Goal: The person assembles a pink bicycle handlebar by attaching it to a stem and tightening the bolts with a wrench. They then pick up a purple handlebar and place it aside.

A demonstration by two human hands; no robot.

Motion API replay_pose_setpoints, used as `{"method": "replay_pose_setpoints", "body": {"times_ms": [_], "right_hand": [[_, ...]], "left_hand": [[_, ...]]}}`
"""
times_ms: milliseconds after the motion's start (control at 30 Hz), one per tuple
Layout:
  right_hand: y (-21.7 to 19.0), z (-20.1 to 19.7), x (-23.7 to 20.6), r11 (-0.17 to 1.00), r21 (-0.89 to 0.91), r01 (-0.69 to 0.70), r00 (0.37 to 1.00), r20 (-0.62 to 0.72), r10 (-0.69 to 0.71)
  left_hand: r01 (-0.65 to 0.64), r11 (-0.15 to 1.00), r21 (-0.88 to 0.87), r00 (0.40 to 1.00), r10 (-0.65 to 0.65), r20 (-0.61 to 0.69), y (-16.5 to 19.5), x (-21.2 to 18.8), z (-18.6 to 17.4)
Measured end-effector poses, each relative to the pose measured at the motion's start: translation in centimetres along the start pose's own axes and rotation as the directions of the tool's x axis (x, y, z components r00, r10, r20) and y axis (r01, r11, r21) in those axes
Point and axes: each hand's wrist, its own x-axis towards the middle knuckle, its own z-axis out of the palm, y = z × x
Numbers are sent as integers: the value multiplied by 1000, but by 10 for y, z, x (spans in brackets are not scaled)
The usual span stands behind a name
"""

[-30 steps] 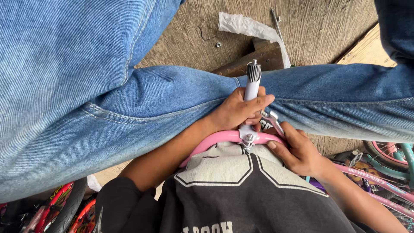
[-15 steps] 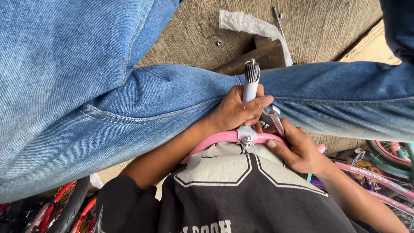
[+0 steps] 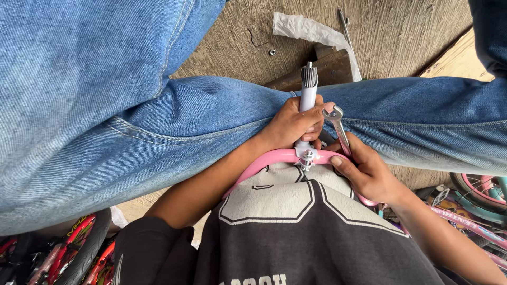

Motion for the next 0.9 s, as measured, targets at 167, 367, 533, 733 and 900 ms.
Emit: {"method": "replay_pose_setpoints", "body": {"times_ms": [167,367,533,733,900], "right_hand": [[-3,0,2,999,-31,35,999,-6,-35],[-4,0,5,999,-31,31,1000,0,-31],[-4,-3,7,995,-86,47,999,8,-47],[-5,-9,15,999,32,38,996,76,-41],[-1,-15,17,997,13,73,991,113,-74]], "left_hand": [[-6,1000,-15,1000,6,10,-2,3,-2],[45,996,-83,997,-40,60,-3,4,-9],[52,992,-112,998,-47,47,2,5,-7],[217,907,-361,975,-217,39,16,1,0],[170,945,-279,985,-170,26,17,2,5]]}}
